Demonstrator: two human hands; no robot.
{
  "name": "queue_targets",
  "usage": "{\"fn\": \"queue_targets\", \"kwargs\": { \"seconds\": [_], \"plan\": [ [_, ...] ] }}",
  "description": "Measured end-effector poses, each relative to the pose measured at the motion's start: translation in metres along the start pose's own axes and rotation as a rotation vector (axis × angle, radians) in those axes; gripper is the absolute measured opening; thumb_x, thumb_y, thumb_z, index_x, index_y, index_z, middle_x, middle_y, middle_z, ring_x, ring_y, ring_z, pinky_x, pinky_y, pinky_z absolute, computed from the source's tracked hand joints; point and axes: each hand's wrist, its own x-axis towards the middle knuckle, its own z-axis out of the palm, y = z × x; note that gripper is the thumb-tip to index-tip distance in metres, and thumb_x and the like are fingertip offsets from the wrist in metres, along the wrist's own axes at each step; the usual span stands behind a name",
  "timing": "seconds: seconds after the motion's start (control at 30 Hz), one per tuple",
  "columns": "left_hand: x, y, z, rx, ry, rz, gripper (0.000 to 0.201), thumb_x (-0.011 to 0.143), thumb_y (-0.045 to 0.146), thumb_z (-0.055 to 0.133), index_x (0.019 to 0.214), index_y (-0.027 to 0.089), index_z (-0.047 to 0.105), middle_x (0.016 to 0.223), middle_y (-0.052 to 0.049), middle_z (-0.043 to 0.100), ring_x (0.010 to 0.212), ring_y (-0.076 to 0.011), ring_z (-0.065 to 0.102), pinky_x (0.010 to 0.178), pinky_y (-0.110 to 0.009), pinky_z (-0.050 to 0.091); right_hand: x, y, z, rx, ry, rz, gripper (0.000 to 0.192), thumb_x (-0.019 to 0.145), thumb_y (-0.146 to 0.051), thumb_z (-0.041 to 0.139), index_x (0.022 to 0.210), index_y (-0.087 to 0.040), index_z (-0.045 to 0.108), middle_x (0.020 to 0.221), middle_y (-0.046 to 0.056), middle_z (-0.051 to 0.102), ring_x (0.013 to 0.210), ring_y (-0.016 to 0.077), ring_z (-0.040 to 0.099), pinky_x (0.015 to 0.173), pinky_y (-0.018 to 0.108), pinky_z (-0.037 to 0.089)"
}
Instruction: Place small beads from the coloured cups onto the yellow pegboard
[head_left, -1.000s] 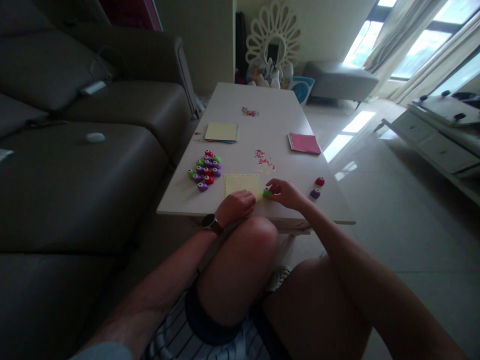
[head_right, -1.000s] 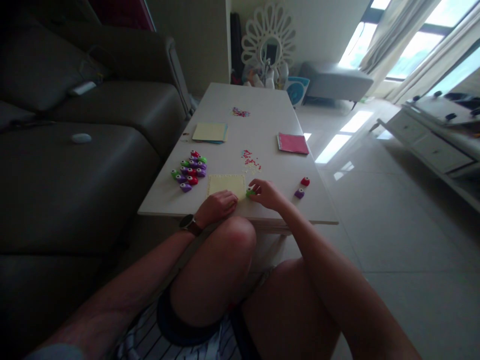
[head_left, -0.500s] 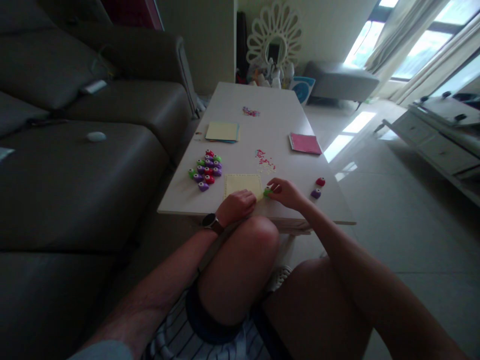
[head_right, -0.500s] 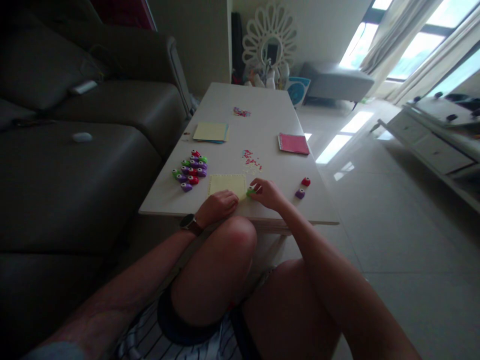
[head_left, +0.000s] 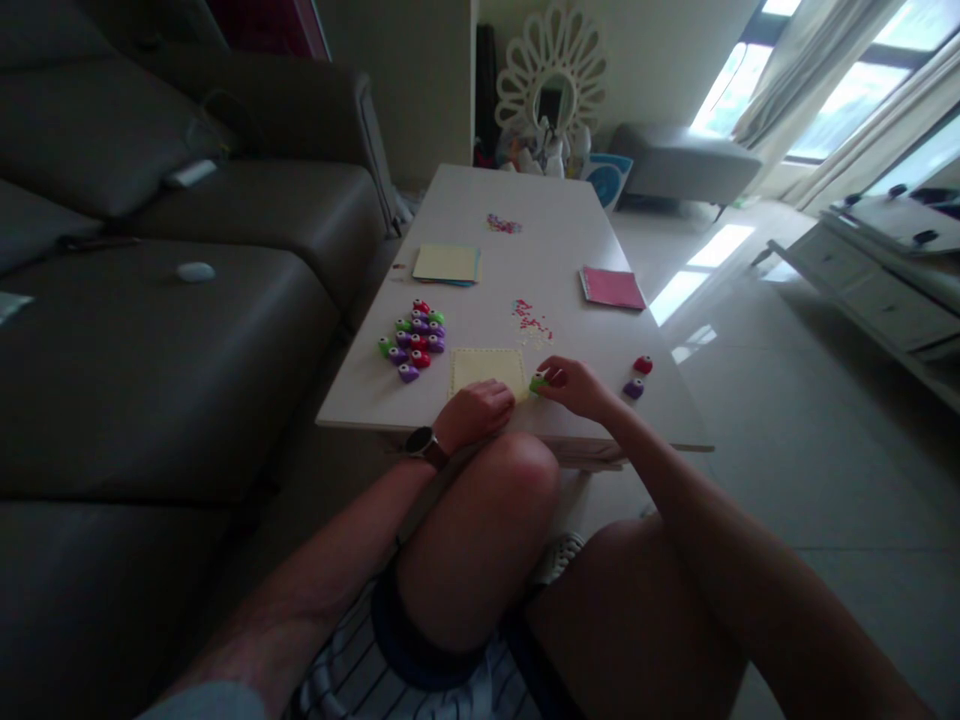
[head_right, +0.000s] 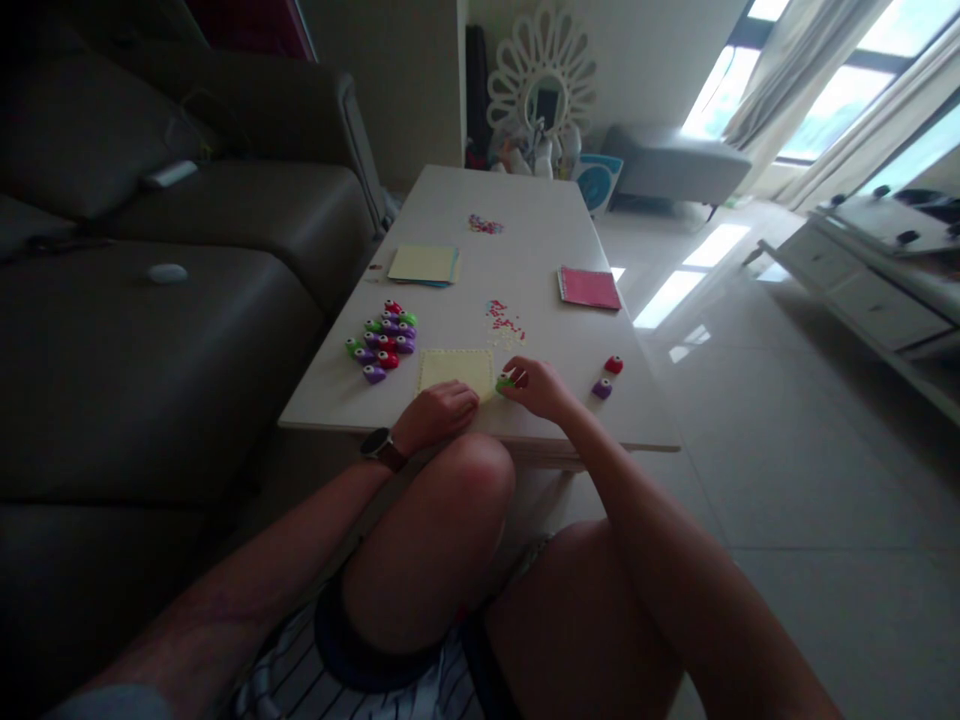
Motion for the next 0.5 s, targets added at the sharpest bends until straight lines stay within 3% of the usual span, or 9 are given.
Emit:
{"fn": "queue_targets", "kwargs": {
  "seconds": [0.5],
  "plan": [
    [0.0006, 0.0009, -0.0005, -0.021, 0.000, -0.006, 0.017, 0.098, 0.024, 0.049, 0.087, 0.018, 0.060, 0.089, -0.006, 0.063, 0.083, -0.0186, 0.056, 0.077, -0.032, 0.045, 0.0015, 0.0053, 0.0035, 0.002, -0.068, -0.037, 0.026, 0.077, -0.032, 0.071, 0.099, -0.021, 0.065, 0.078, 0.002, 0.069, 0.070, 0.0153, 0.063, 0.067, 0.028, 0.052]
  ]
}}
